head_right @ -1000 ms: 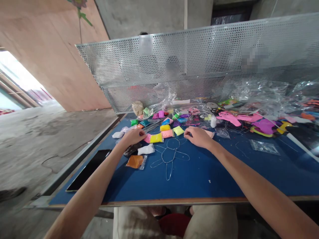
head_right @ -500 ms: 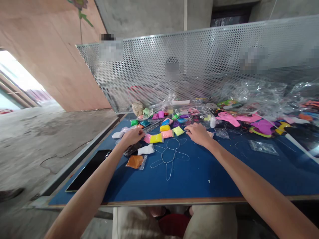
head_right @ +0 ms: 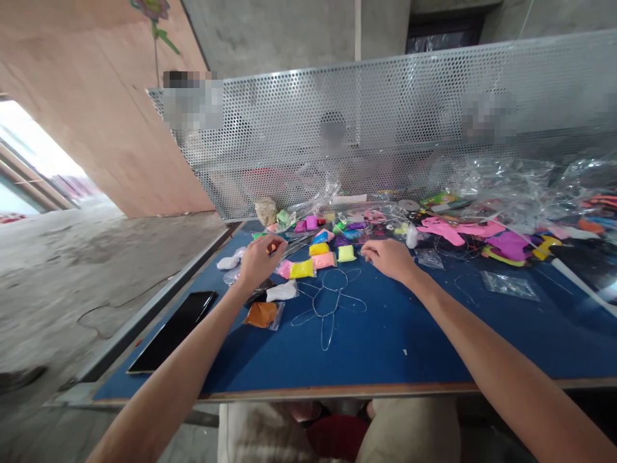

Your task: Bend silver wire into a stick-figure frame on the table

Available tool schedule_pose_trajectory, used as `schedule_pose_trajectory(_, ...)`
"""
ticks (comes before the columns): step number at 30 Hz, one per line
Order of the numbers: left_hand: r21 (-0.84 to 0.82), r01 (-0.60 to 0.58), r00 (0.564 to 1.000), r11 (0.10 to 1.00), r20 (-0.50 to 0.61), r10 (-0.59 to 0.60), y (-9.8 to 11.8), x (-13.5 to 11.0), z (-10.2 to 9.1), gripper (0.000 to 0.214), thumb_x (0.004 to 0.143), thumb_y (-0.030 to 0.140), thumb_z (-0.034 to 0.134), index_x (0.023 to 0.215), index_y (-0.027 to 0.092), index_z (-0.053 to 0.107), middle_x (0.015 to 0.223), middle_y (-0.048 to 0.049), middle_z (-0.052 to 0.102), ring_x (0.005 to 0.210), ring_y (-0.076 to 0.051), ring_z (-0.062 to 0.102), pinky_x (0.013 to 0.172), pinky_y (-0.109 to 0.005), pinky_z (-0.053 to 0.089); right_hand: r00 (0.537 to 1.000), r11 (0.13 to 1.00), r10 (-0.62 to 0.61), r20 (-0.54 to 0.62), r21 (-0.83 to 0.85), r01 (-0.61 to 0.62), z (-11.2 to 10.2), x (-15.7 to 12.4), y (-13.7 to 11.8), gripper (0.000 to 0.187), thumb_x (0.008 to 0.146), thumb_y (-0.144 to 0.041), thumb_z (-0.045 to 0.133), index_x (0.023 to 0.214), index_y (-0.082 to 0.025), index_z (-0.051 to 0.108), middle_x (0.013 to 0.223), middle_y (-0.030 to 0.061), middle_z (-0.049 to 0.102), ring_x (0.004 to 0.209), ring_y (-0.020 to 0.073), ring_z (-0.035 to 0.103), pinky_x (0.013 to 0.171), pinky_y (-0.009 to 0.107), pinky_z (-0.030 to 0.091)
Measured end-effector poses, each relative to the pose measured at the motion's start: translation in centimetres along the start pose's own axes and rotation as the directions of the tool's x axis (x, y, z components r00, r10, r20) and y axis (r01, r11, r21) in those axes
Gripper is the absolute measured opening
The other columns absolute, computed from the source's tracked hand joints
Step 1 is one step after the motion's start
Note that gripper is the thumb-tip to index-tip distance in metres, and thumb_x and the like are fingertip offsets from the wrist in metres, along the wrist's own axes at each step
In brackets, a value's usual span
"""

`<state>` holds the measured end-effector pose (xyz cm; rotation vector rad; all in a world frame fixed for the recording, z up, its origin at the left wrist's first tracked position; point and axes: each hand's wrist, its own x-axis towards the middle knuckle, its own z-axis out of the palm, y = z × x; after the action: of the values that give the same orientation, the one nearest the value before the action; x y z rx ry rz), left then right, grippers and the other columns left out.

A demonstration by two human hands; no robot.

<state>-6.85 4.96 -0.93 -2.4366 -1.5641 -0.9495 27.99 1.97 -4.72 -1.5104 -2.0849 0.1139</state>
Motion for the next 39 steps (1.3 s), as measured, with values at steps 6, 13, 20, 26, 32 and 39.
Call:
schedule_pose_trajectory(6,-0.080,-0.122,0.987,0.989,0.099,0.130,3.0,-1.0,1.3,0.026,0.094,0.038,0.049,0.096,0.022,0.070,0.093,-0.0046,0.072,0.091,-0.020,0.062,0.086,-0.031,0.046,0.983,0.974,0.106,-0.148,0.216,-0.072,0.2,-0.3,-0.8,0.020,0.095,-0.035,0.048,0.096,-0.024,0.064,0.087,0.0031,0.077,0.075,0.0207,0.071,0.065,0.029,0.049)
schedule_pose_trajectory(13,-0.095,-0.147,0.907,0.985,0.383,0.173,6.5,-2.4,3.7,0.030,0.091,0.044,0.053,0.107,0.024,0.070,0.101,-0.0055,0.073,0.093,-0.023,0.066,0.079,-0.031,0.048,0.996,0.990,0.019,-0.084,0.141,-0.007,0.7,-0.4,-2.2,0.018,0.089,-0.037,0.060,0.083,-0.025,0.072,0.093,0.0022,0.076,0.076,0.0209,0.068,0.069,0.031,0.049)
schedule_pose_trajectory(20,-0.020,-0.126,0.906,0.992,0.405,0.123,6.6,-2.8,4.7,0.021,0.086,0.037,0.059,0.098,0.024,0.070,0.089,-0.0042,0.074,0.086,-0.023,0.067,0.078,-0.034,0.048,0.981,0.925,0.025,-0.194,0.376,0.051,1.6,-0.3,-2.8,0.022,0.089,-0.040,0.058,0.088,-0.023,0.072,0.096,0.0052,0.074,0.083,0.0216,0.068,0.074,0.033,0.052)
schedule_pose_trajectory(26,0.015,-0.100,0.896,0.995,0.436,0.083,7.1,-3.0,4.5,0.011,0.079,0.029,0.060,0.080,0.024,0.069,0.082,-0.0026,0.074,0.076,-0.022,0.067,0.070,-0.033,0.046,0.979,0.789,0.116,-0.169,0.614,0.012,2.1,-0.2,-3.2,0.023,0.079,-0.038,0.070,0.094,-0.021,0.063,0.086,0.0041,0.073,0.084,0.0227,0.071,0.076,0.034,0.054)
schedule_pose_trajectory(32,-0.014,-0.067,0.892,0.998,0.447,0.066,7.5,-3.4,3.9,0.015,0.081,0.036,0.056,0.081,0.023,0.064,0.082,-0.0052,0.072,0.073,-0.022,0.065,0.061,-0.032,0.042,0.994,0.736,0.111,0.008,0.672,-0.087,2.1,-0.5,-3.5,0.021,0.078,-0.039,0.071,0.086,-0.020,0.067,0.085,0.0057,0.075,0.083,0.0229,0.072,0.080,0.035,0.056)
schedule_pose_trajectory(39,-0.099,-0.176,0.921,0.979,0.336,0.199,8.0,-3.4,3.2,0.007,0.080,0.024,0.055,0.085,0.022,0.059,0.085,-0.0042,0.071,0.079,-0.020,0.064,0.070,-0.031,0.043,0.985,0.706,0.045,0.169,0.692,-0.151,2.5,-0.8,-3.9,0.029,0.080,-0.046,0.069,0.084,-0.018,0.072,0.082,0.0060,0.076,0.073,0.0194,0.068,0.070,0.031,0.053)
